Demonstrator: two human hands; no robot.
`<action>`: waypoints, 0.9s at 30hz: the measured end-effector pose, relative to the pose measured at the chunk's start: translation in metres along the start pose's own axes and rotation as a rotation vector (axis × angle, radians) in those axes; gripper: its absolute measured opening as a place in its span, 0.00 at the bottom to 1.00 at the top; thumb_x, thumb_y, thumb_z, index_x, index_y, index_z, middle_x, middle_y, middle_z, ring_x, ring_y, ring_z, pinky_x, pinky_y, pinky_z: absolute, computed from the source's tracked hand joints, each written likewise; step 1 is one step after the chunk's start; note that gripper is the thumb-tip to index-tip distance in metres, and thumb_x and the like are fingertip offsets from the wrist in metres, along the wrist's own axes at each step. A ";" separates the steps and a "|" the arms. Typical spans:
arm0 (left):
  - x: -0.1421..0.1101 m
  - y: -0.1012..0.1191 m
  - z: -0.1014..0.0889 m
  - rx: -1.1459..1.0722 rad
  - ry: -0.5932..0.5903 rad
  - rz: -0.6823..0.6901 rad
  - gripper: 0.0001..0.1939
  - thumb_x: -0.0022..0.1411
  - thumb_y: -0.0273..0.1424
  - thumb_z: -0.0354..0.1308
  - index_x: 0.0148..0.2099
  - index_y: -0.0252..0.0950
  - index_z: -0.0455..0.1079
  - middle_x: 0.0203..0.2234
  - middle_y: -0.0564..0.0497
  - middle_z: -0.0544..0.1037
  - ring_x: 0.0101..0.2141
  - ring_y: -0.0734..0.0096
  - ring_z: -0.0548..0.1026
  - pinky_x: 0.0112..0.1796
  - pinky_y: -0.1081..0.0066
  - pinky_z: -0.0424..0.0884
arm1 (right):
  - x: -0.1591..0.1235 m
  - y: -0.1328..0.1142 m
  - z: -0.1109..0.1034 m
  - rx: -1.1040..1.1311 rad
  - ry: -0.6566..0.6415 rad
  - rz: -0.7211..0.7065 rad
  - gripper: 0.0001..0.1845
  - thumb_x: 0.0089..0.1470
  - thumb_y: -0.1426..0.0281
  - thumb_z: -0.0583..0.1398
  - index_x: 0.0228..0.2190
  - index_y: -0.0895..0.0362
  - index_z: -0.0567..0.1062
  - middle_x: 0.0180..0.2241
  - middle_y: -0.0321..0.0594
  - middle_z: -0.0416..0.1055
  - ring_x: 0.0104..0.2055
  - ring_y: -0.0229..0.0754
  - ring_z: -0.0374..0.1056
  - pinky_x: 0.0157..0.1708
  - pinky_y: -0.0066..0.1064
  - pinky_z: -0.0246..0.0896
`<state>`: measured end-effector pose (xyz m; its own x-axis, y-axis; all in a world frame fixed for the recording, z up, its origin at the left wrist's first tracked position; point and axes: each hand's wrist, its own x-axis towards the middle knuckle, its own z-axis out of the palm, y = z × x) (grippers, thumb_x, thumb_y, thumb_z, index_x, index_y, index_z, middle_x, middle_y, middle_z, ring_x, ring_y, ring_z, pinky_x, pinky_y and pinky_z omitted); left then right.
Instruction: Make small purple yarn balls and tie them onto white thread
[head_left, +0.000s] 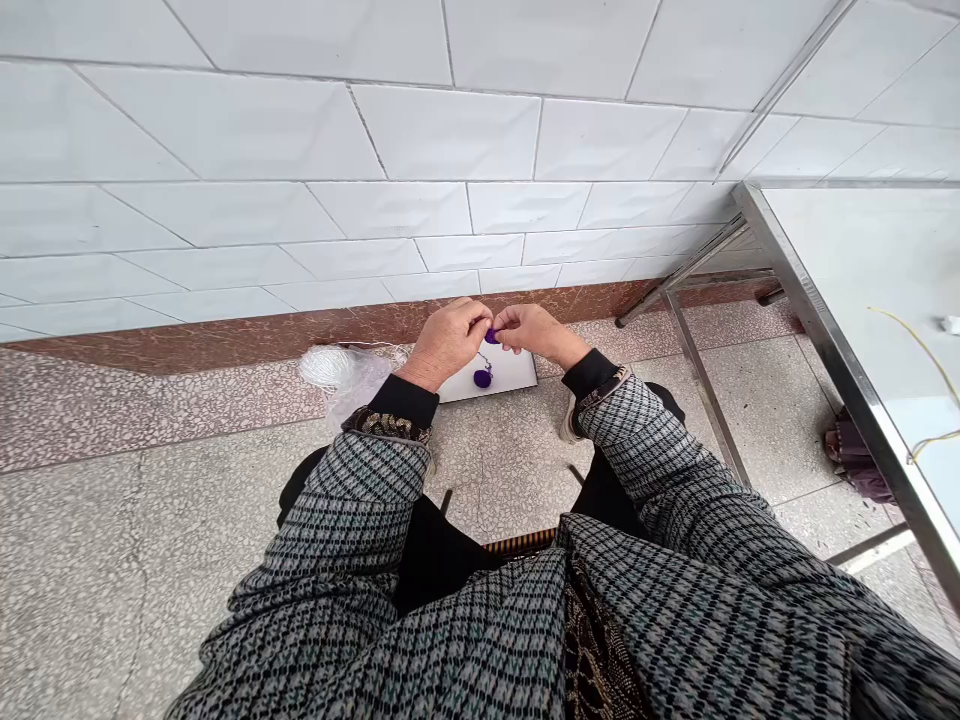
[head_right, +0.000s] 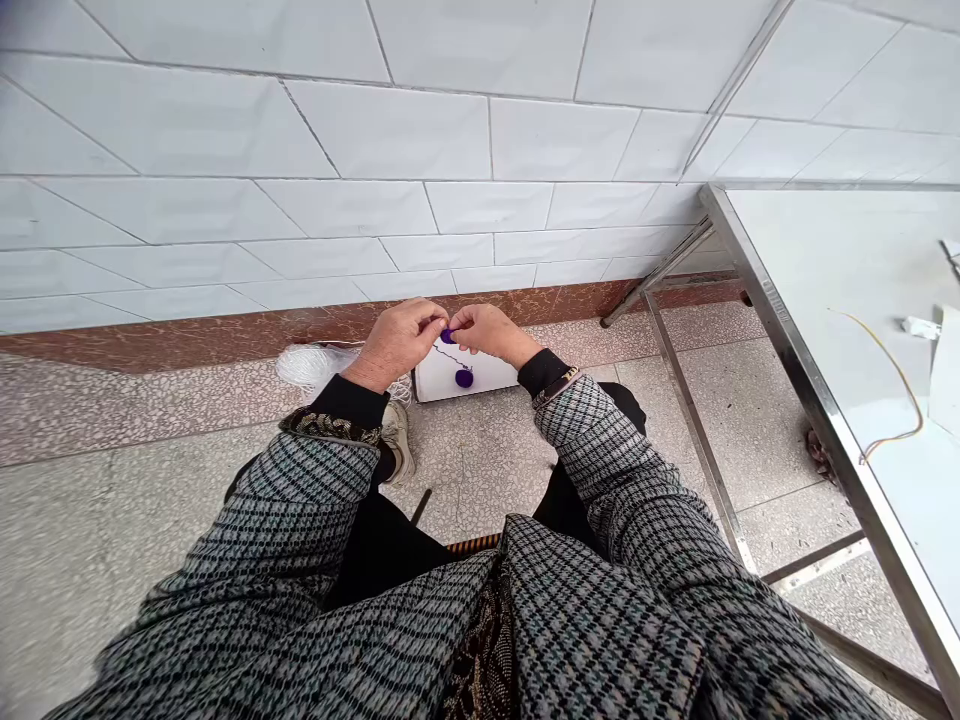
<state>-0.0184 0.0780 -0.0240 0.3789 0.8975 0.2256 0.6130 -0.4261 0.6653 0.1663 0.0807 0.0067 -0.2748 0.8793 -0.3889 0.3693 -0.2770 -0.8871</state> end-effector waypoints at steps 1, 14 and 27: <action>0.001 0.000 0.001 -0.032 0.006 -0.033 0.09 0.68 0.29 0.55 0.36 0.38 0.75 0.33 0.47 0.82 0.37 0.60 0.78 0.43 0.64 0.74 | 0.000 0.000 0.000 0.061 -0.020 0.003 0.16 0.55 0.88 0.65 0.24 0.57 0.75 0.20 0.32 0.71 0.23 0.34 0.66 0.25 0.26 0.64; 0.002 0.010 0.006 -0.024 0.154 -0.023 0.09 0.71 0.24 0.58 0.39 0.38 0.79 0.39 0.48 0.83 0.41 0.62 0.80 0.49 0.63 0.76 | -0.004 -0.002 -0.004 0.571 -0.096 0.193 0.13 0.62 0.88 0.66 0.29 0.62 0.80 0.23 0.35 0.76 0.25 0.30 0.70 0.30 0.20 0.71; 0.005 0.000 -0.001 -0.326 0.013 -0.287 0.09 0.66 0.35 0.63 0.39 0.34 0.81 0.29 0.50 0.82 0.28 0.68 0.74 0.34 0.69 0.69 | -0.003 0.001 -0.013 0.569 -0.177 0.048 0.08 0.58 0.83 0.69 0.31 0.60 0.80 0.24 0.33 0.76 0.25 0.30 0.69 0.28 0.19 0.70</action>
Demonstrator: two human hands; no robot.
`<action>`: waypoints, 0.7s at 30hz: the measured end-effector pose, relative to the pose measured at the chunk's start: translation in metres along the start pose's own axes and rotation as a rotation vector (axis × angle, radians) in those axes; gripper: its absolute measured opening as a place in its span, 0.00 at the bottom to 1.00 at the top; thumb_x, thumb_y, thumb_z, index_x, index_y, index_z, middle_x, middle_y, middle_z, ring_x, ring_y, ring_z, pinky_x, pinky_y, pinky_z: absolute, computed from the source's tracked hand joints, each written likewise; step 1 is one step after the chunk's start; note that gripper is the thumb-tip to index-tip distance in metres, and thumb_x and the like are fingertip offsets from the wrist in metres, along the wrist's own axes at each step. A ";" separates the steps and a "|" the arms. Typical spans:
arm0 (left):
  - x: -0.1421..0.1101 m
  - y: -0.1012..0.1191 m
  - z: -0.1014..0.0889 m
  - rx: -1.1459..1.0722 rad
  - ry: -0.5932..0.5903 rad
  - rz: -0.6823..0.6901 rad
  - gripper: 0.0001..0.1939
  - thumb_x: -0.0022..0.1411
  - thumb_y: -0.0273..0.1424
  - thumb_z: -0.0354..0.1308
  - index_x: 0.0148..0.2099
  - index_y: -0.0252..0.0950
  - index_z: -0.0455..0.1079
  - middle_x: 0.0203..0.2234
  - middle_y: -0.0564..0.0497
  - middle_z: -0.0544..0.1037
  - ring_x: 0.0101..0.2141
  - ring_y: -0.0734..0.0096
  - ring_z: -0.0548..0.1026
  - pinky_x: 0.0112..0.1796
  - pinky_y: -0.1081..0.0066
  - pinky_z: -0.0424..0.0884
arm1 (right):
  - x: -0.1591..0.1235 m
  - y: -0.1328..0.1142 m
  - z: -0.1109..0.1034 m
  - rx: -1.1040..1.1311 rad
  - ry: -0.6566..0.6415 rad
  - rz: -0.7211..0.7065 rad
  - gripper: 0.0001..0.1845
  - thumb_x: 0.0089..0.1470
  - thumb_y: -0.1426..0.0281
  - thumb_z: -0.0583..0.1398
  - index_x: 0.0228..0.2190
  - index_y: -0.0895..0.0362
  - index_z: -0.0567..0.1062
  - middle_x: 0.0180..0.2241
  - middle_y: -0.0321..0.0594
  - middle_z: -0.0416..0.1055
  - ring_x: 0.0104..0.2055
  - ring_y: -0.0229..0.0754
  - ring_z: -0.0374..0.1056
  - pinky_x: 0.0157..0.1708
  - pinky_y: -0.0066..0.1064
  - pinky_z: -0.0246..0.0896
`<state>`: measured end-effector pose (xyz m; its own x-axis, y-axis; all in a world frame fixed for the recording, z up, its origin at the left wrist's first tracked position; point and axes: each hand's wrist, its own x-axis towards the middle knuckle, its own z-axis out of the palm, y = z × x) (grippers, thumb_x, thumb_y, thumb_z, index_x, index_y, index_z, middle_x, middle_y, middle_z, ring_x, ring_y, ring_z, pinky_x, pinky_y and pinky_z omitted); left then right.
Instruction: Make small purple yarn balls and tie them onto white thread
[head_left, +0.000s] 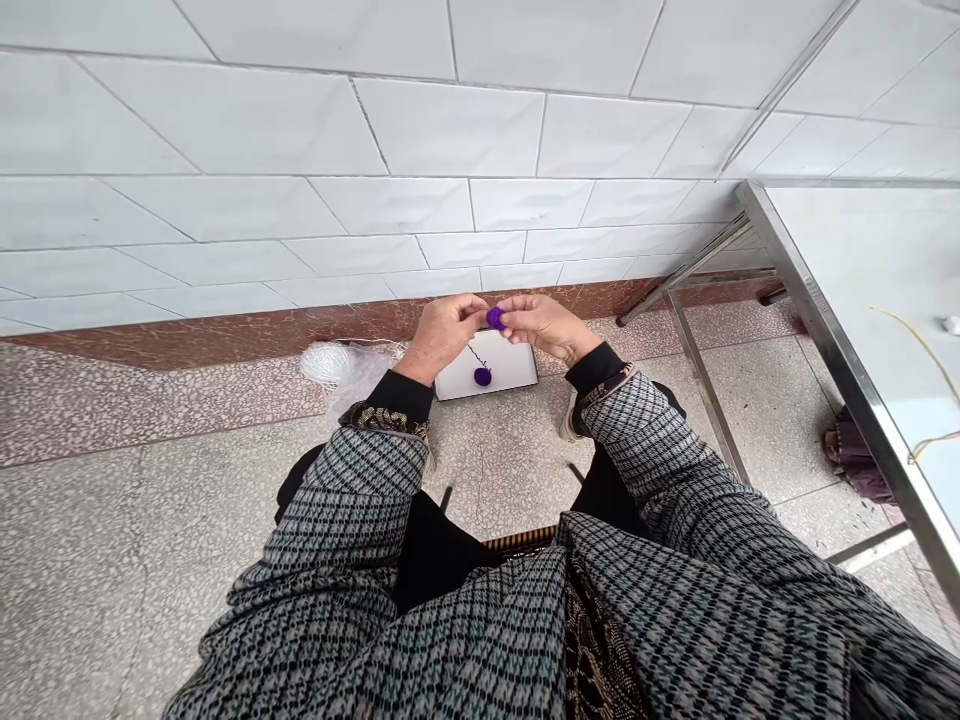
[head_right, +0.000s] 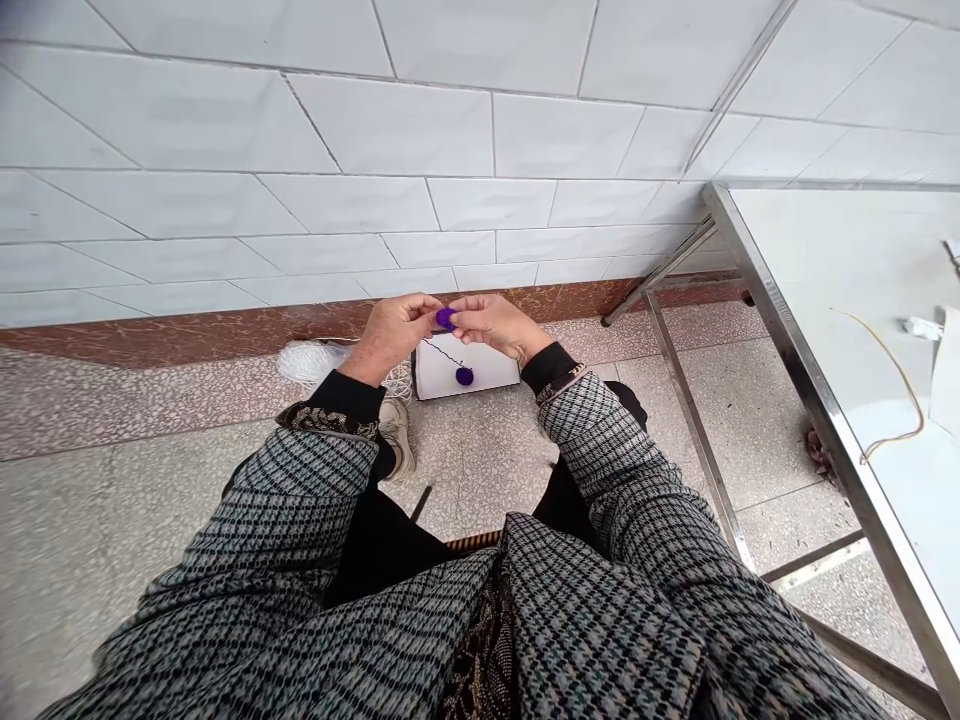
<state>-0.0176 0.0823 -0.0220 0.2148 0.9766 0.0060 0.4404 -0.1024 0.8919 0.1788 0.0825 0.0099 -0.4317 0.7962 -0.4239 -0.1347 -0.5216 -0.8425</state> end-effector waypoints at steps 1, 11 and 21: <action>0.000 -0.001 0.002 0.014 -0.003 0.026 0.10 0.66 0.35 0.63 0.39 0.34 0.81 0.30 0.50 0.83 0.30 0.67 0.75 0.36 0.69 0.70 | 0.002 0.000 -0.002 0.022 0.033 -0.040 0.08 0.59 0.82 0.69 0.32 0.60 0.79 0.24 0.33 0.76 0.26 0.30 0.70 0.29 0.19 0.70; -0.005 0.000 -0.001 0.215 -0.094 0.348 0.11 0.68 0.32 0.56 0.35 0.37 0.78 0.33 0.46 0.81 0.37 0.61 0.78 0.44 0.63 0.74 | 0.012 0.007 -0.003 -0.532 0.155 -0.081 0.17 0.55 0.90 0.65 0.26 0.57 0.72 0.20 0.30 0.69 0.23 0.33 0.64 0.23 0.24 0.60; -0.001 -0.007 0.003 0.186 -0.168 0.325 0.11 0.69 0.32 0.55 0.38 0.36 0.78 0.35 0.47 0.83 0.39 0.61 0.79 0.45 0.63 0.75 | 0.011 0.002 -0.010 -0.011 0.094 -0.248 0.10 0.65 0.80 0.64 0.34 0.56 0.71 0.25 0.29 0.73 0.25 0.30 0.67 0.29 0.20 0.66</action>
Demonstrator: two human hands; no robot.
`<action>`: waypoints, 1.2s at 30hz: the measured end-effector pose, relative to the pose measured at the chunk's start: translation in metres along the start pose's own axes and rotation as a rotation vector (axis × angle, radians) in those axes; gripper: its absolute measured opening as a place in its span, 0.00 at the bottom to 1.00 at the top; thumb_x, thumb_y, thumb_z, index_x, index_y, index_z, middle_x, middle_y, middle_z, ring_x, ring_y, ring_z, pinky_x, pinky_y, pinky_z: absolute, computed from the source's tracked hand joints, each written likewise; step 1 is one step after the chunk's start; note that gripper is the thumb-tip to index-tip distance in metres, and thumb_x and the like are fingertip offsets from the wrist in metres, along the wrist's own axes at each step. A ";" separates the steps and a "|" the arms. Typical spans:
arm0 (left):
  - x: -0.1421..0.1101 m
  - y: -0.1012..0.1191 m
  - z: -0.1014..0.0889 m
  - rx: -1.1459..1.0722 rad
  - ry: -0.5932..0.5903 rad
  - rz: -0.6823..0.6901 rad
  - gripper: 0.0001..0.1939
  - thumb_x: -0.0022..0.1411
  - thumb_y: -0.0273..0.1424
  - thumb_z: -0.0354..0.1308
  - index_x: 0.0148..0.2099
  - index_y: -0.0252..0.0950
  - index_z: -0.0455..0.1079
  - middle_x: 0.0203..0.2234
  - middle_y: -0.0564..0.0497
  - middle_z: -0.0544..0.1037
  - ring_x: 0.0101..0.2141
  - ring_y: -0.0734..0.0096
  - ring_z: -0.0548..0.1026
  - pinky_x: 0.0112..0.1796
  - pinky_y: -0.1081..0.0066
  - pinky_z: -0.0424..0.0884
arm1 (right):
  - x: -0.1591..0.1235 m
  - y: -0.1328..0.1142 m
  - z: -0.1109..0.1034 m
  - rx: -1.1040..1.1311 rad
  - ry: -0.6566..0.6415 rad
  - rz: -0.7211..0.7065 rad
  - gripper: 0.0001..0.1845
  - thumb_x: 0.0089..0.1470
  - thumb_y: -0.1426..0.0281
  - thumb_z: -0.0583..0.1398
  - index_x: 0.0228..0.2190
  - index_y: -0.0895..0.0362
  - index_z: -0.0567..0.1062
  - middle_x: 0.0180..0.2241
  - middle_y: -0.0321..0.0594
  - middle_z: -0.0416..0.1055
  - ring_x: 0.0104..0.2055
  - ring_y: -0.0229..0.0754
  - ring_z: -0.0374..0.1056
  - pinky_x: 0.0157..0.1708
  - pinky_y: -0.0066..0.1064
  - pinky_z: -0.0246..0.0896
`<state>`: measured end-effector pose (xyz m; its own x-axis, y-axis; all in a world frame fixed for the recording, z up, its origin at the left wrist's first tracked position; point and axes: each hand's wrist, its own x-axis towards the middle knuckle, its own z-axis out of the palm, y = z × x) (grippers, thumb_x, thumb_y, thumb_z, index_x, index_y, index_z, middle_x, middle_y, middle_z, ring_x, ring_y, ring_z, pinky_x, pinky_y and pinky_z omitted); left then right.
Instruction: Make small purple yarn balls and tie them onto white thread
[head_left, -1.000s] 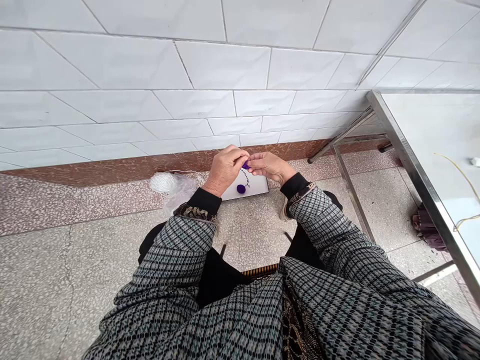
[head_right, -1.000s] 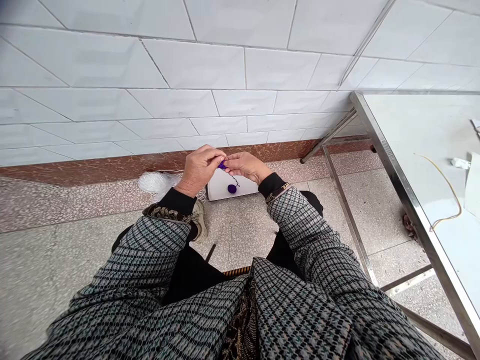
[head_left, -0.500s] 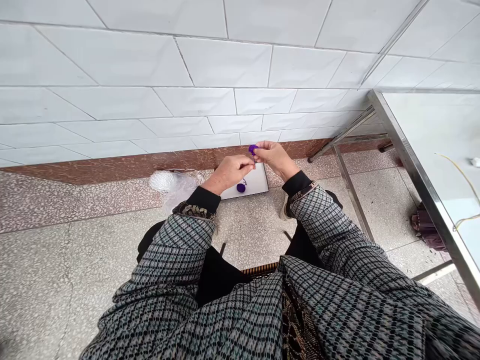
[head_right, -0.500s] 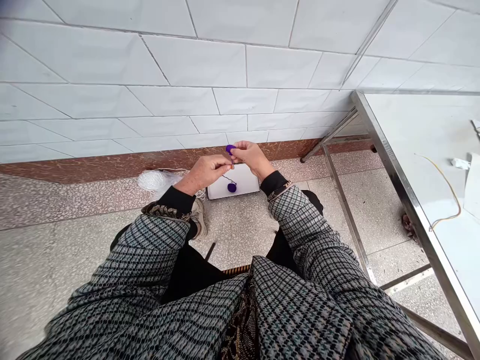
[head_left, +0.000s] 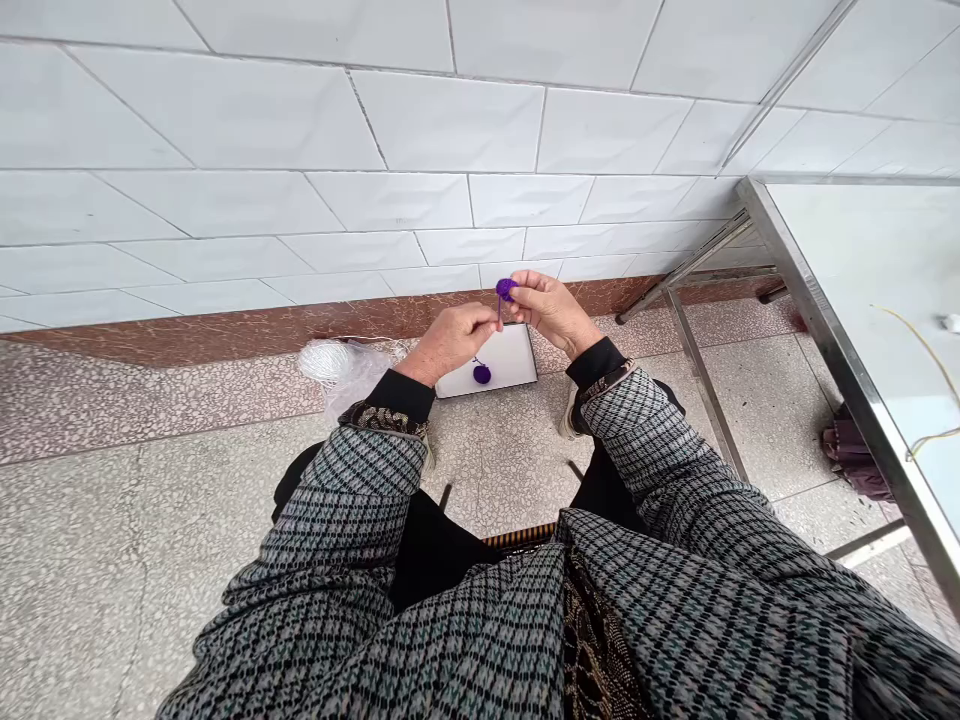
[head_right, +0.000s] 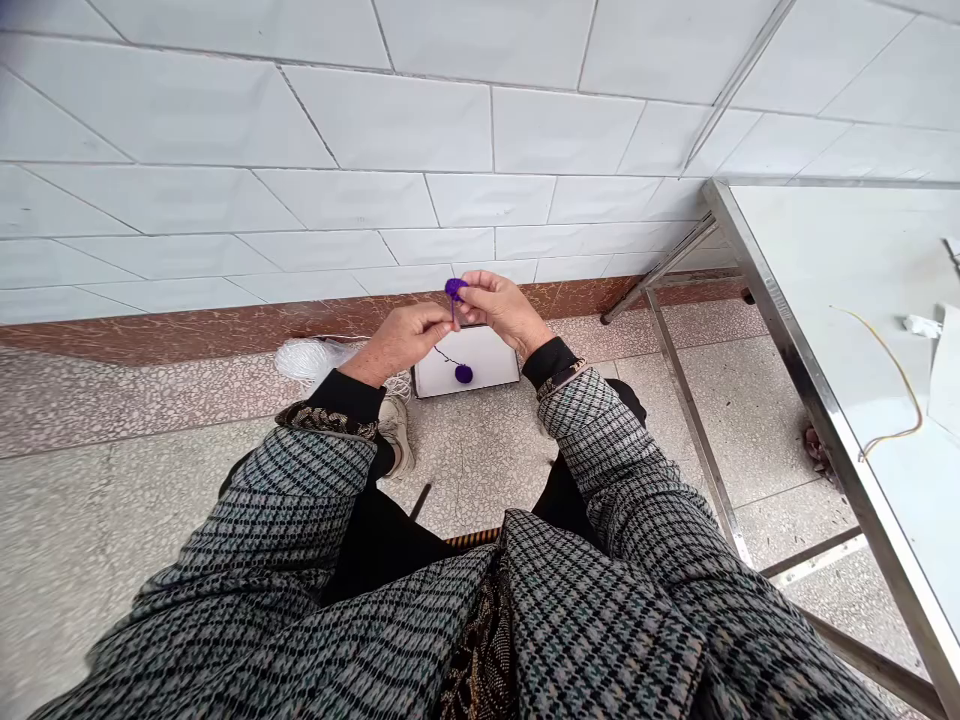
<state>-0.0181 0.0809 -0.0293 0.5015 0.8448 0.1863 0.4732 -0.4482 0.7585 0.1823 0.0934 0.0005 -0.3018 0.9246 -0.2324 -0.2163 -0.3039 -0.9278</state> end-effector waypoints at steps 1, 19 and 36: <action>0.000 0.002 0.002 -0.012 -0.054 0.030 0.11 0.69 0.32 0.55 0.37 0.36 0.78 0.34 0.47 0.83 0.38 0.62 0.79 0.45 0.64 0.75 | 0.002 0.001 0.000 -0.022 0.052 -0.010 0.10 0.65 0.80 0.64 0.34 0.56 0.71 0.24 0.29 0.73 0.24 0.29 0.67 0.27 0.20 0.65; -0.002 0.007 0.005 0.004 -0.154 -0.010 0.11 0.69 0.32 0.55 0.35 0.37 0.76 0.28 0.50 0.80 0.32 0.65 0.75 0.40 0.67 0.71 | 0.001 0.002 -0.006 0.080 0.057 -0.001 0.11 0.61 0.78 0.69 0.35 0.56 0.72 0.26 0.29 0.73 0.26 0.30 0.69 0.30 0.19 0.68; -0.002 -0.002 -0.014 0.079 0.093 -0.091 0.11 0.67 0.32 0.55 0.34 0.37 0.77 0.34 0.46 0.83 0.37 0.61 0.78 0.43 0.64 0.74 | -0.010 -0.006 0.004 -0.235 -0.231 0.182 0.11 0.55 0.84 0.67 0.31 0.57 0.76 0.26 0.31 0.74 0.25 0.31 0.65 0.27 0.22 0.66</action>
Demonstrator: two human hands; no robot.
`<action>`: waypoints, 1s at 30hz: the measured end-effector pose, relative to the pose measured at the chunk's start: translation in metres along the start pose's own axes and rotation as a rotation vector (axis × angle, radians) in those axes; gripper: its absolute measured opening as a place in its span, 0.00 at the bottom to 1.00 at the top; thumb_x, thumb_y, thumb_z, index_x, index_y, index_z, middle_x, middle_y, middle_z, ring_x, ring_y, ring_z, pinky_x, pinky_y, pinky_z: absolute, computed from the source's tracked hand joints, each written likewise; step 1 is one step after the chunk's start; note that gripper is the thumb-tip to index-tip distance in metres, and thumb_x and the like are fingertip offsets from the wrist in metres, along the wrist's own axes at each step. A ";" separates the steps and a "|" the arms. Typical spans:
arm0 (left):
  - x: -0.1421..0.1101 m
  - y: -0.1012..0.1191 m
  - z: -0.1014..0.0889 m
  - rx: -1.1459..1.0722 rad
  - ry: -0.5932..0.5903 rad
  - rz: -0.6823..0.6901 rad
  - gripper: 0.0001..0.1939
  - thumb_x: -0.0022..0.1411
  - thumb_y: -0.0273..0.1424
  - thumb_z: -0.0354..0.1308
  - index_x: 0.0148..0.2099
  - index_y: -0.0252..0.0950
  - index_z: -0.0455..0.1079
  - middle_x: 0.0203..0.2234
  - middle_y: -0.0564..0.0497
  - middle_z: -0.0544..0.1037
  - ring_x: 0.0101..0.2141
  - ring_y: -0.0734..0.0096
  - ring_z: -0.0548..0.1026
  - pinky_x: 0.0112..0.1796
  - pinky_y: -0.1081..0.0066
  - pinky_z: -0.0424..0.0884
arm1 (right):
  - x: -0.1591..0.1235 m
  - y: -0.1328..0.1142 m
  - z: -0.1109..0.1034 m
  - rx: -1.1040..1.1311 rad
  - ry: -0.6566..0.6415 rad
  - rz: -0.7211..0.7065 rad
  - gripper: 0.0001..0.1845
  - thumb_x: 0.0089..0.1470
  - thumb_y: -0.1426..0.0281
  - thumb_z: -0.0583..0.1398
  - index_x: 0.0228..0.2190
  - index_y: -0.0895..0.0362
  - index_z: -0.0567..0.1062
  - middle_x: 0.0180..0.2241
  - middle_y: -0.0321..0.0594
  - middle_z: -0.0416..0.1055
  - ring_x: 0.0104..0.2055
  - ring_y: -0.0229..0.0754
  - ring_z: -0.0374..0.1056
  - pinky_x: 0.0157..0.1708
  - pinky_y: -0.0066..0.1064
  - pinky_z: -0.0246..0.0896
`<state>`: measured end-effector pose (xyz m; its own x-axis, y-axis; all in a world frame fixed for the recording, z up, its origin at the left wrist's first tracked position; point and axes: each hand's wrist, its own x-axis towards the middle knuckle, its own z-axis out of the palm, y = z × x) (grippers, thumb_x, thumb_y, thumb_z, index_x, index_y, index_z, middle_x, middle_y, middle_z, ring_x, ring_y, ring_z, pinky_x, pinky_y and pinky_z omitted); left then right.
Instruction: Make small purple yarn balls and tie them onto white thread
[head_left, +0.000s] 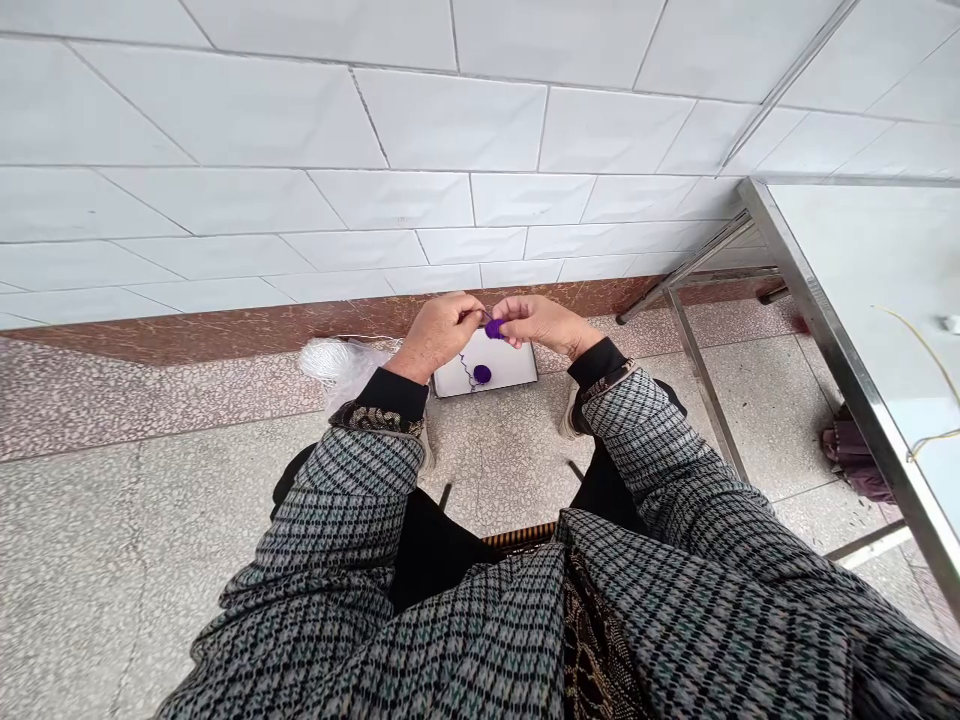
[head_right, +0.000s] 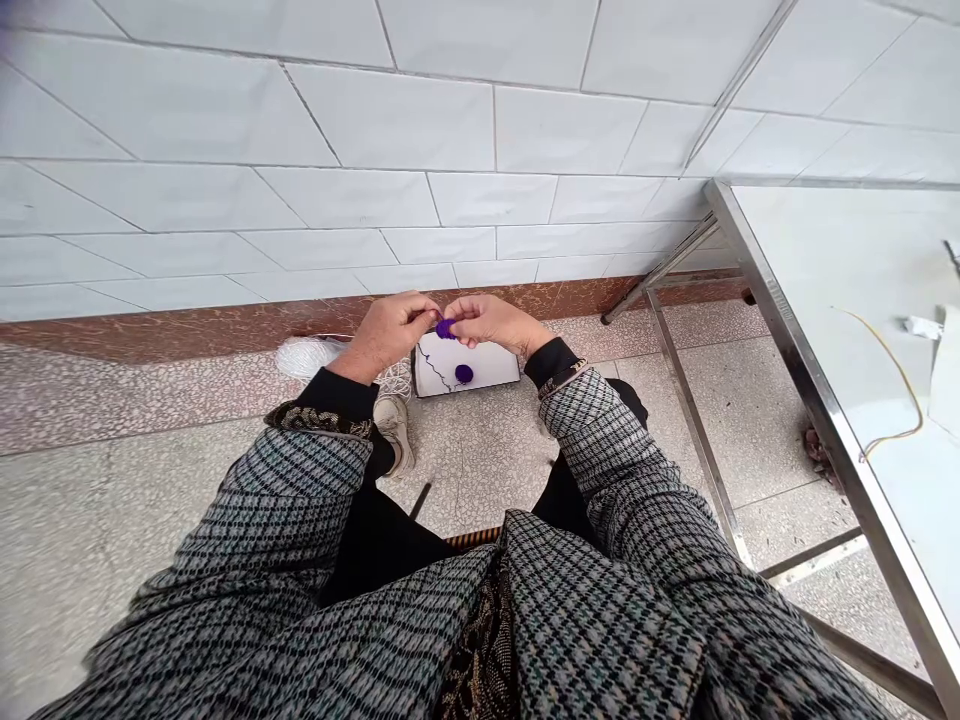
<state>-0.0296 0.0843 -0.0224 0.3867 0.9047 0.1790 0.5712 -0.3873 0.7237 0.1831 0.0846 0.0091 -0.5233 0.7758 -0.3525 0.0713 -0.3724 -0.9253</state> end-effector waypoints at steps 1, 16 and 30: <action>0.000 -0.001 0.003 0.001 -0.032 0.000 0.11 0.66 0.32 0.55 0.34 0.37 0.77 0.33 0.47 0.83 0.35 0.61 0.77 0.41 0.64 0.73 | 0.001 0.001 -0.002 0.061 0.025 -0.025 0.10 0.56 0.82 0.68 0.32 0.57 0.75 0.26 0.30 0.73 0.26 0.31 0.65 0.28 0.22 0.66; -0.002 0.005 -0.001 0.005 0.009 0.054 0.11 0.67 0.32 0.55 0.35 0.38 0.77 0.34 0.46 0.83 0.38 0.59 0.79 0.45 0.62 0.74 | 0.001 0.003 0.005 -0.288 0.058 0.023 0.13 0.55 0.86 0.65 0.28 0.57 0.74 0.23 0.29 0.70 0.25 0.33 0.62 0.26 0.26 0.57; -0.004 0.008 0.018 -0.070 -0.279 0.203 0.11 0.67 0.31 0.56 0.33 0.39 0.77 0.32 0.48 0.83 0.35 0.64 0.80 0.42 0.65 0.73 | 0.009 0.003 0.003 0.029 0.345 -0.049 0.12 0.64 0.84 0.63 0.32 0.57 0.74 0.24 0.31 0.72 0.24 0.30 0.67 0.29 0.21 0.67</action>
<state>-0.0132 0.0744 -0.0290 0.6757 0.7234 0.1417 0.4155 -0.5325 0.7374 0.1763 0.0892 0.0034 -0.2077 0.9176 -0.3389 0.0268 -0.3410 -0.9397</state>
